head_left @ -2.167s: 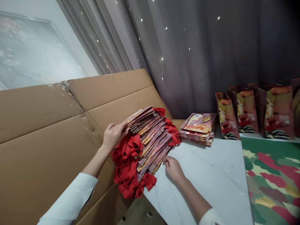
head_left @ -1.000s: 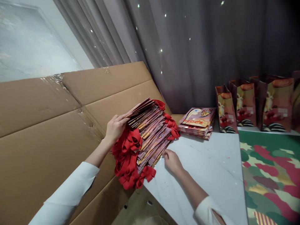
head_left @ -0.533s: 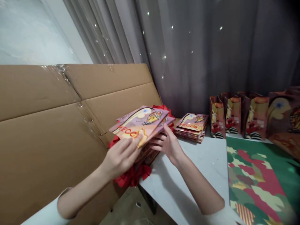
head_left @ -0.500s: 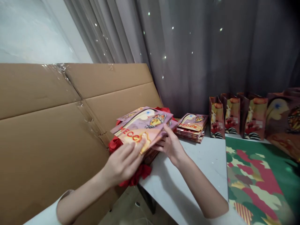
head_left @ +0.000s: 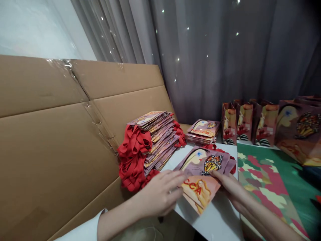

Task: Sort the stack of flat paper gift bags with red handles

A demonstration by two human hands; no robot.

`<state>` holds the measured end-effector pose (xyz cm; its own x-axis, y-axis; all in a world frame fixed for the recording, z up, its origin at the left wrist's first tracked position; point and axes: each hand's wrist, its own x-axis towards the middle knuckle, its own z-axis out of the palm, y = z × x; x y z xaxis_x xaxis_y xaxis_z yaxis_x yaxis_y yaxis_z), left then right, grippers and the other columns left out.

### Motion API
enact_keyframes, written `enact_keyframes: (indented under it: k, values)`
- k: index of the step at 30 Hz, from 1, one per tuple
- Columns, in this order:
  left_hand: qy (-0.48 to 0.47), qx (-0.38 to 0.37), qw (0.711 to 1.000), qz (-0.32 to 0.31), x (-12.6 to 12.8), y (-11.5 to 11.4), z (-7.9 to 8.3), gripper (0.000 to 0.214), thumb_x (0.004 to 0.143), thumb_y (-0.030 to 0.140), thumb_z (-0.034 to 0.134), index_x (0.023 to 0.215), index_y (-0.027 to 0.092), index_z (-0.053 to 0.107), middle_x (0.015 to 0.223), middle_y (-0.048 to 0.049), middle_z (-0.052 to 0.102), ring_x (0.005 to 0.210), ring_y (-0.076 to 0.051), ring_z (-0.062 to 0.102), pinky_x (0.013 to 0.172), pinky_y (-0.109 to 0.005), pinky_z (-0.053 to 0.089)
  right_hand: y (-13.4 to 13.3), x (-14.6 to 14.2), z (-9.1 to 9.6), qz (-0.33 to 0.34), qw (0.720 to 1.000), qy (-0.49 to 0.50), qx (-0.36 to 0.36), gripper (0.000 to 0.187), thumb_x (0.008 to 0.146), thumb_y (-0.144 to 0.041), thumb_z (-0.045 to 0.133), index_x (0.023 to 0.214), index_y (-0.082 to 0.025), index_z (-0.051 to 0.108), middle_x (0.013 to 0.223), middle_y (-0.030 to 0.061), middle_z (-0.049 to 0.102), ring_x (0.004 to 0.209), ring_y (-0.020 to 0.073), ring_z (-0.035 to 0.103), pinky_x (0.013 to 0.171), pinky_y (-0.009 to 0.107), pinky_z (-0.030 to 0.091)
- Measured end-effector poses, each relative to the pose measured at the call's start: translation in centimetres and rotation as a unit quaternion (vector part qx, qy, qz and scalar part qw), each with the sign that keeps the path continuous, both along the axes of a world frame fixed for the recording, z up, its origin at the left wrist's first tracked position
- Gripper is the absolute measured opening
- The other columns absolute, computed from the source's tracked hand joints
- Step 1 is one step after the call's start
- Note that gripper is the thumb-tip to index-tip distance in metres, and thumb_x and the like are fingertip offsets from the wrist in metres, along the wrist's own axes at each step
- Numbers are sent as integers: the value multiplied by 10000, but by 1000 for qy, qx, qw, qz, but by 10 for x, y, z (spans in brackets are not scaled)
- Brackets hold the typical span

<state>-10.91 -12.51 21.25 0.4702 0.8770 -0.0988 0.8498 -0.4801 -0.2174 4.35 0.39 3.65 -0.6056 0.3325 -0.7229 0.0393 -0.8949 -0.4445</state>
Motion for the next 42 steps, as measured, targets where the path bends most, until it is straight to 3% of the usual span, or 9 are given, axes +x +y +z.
enact_keyframes:
  k: [3,7,10,13,21,27,32,42]
  values:
    - [4,76,991,111,-43,12,18,219,859,152,478,984,195,653,1210,-90,652,1108,-211,592,924,-380,487,-7,3,-29,33,994,11,100,481,719,-423,647,1105,-137,620,1117,138,708,945,261,700,803,334,556]
    - [55,219,939,258,-111,33,46,233,915,216,477,1027,198,680,1243,-115,601,1167,-256,554,994,-437,459,-16,4,-53,86,959,-49,265,551,703,-616,620,1003,-156,661,1067,136,722,1043,317,670,875,376,525]
    - [114,217,923,296,-149,37,53,285,922,271,482,1101,189,688,1333,-145,536,1247,-303,499,1030,-478,434,-20,8,-58,87,937,-115,319,613,688,-698,575,1027,-193,642,1038,111,729,1048,326,664,849,379,521]
    - [139,198,919,310,-167,33,49,346,929,287,470,1205,183,651,1380,-160,505,1284,-309,476,1054,-483,420,-21,10,-61,86,934,-130,320,637,652,-744,540,983,-205,618,1015,108,730,1005,329,671,824,382,516]
    - [122,202,915,327,-170,28,40,473,949,311,450,1399,170,486,1478,-163,434,1369,-295,420,1106,-464,385,-21,8,-61,79,934,-163,309,670,612,-794,496,966,-226,508,739,70,680,679,288,660,615,362,491]
    - [113,212,909,340,-173,28,37,493,943,310,463,1418,182,448,1499,-163,413,1371,-305,420,1102,-484,385,-23,7,-68,55,931,-153,328,628,645,-764,520,971,-228,497,841,89,698,745,288,674,638,355,492]
    - [124,203,913,331,-171,23,34,483,940,305,468,1407,183,453,1492,-168,417,1372,-303,422,1099,-479,389,-26,7,-76,63,936,-140,316,614,696,-756,538,999,-224,495,759,60,677,611,266,649,575,354,478]
    - [177,178,914,319,-162,15,30,478,930,261,481,1401,175,499,1545,-198,311,1411,-339,360,1093,-507,396,-22,7,-70,55,935,-138,321,626,668,-737,546,1018,-220,502,875,86,702,717,272,666,622,356,492]
